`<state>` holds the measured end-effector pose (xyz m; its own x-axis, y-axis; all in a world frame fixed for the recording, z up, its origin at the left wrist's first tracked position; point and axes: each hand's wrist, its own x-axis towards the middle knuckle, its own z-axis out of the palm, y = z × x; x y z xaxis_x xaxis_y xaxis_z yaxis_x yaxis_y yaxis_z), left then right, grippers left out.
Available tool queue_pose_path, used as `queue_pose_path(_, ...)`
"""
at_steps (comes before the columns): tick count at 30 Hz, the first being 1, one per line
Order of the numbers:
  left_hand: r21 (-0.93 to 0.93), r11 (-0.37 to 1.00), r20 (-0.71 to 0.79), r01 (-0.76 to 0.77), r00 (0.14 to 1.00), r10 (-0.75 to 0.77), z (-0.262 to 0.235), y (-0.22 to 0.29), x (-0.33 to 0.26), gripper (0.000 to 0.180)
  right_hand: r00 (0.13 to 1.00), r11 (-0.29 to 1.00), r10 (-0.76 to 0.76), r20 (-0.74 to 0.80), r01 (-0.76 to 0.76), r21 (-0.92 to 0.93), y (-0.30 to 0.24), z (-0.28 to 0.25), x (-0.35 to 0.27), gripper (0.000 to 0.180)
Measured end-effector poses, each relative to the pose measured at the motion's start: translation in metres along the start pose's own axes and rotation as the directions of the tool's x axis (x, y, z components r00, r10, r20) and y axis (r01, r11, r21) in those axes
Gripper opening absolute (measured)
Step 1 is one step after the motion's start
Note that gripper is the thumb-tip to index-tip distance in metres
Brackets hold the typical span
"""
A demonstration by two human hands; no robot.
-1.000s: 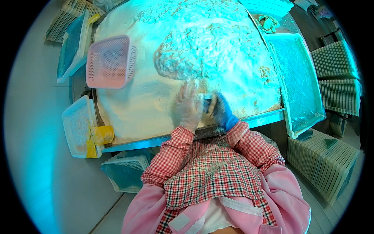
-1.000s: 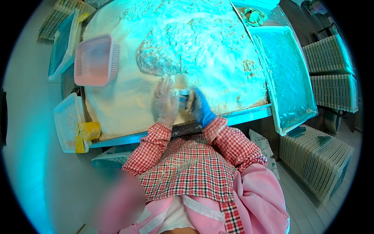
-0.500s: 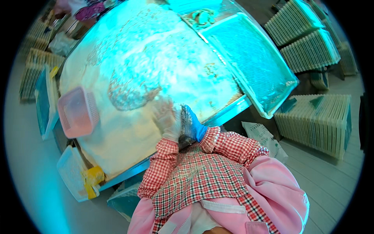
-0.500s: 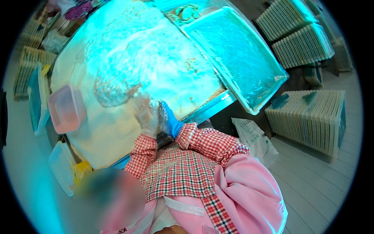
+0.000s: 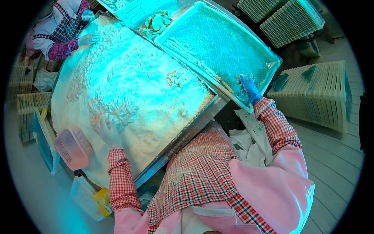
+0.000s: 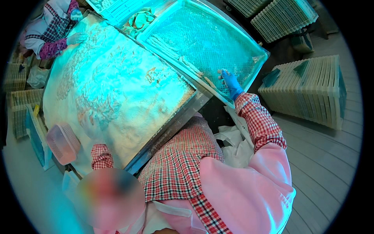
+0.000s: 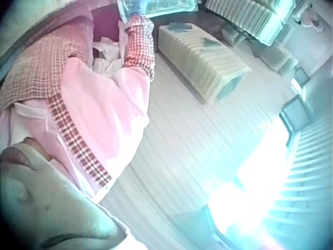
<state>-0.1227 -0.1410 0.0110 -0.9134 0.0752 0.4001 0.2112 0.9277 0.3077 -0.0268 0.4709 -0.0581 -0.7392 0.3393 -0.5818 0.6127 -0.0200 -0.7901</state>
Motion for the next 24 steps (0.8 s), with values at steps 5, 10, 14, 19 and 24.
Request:
queue_pose_path(5,0.108,0.981,0.194,-0.159,0.972,0.136,-0.001,0.004,0.029,0.026,0.975,0.98,-0.165,0.148,0.145,0.138,0.02,-0.001,0.012,0.053)
queue_pose_path(10,0.332,0.863,0.343,-0.381,0.901,0.266,-0.003,0.005,0.036,0.027,0.972,0.967,-0.134,0.192,0.171,-0.188,0.031,-0.037,-0.001,0.057)
queue_pose_path(14,0.268,0.918,0.309,-0.293,0.928,0.206,0.004,0.008,0.033,0.027,0.981,0.813,-0.15,0.122,0.192,-0.55,0.051,-0.058,-0.01,0.055)
queue_pose_path(19,0.289,0.918,0.391,-0.272,0.909,0.147,0.0,0.012,0.033,0.027,0.991,0.638,-0.021,0.129,0.113,-0.761,0.009,-0.051,-0.031,0.06)
queue_pose_path(24,0.319,0.891,0.321,-0.322,0.922,0.218,-0.003,0.019,0.035,0.026,0.993,0.564,-0.07,0.097,0.119,-0.817,0.007,-0.047,-0.019,0.059)
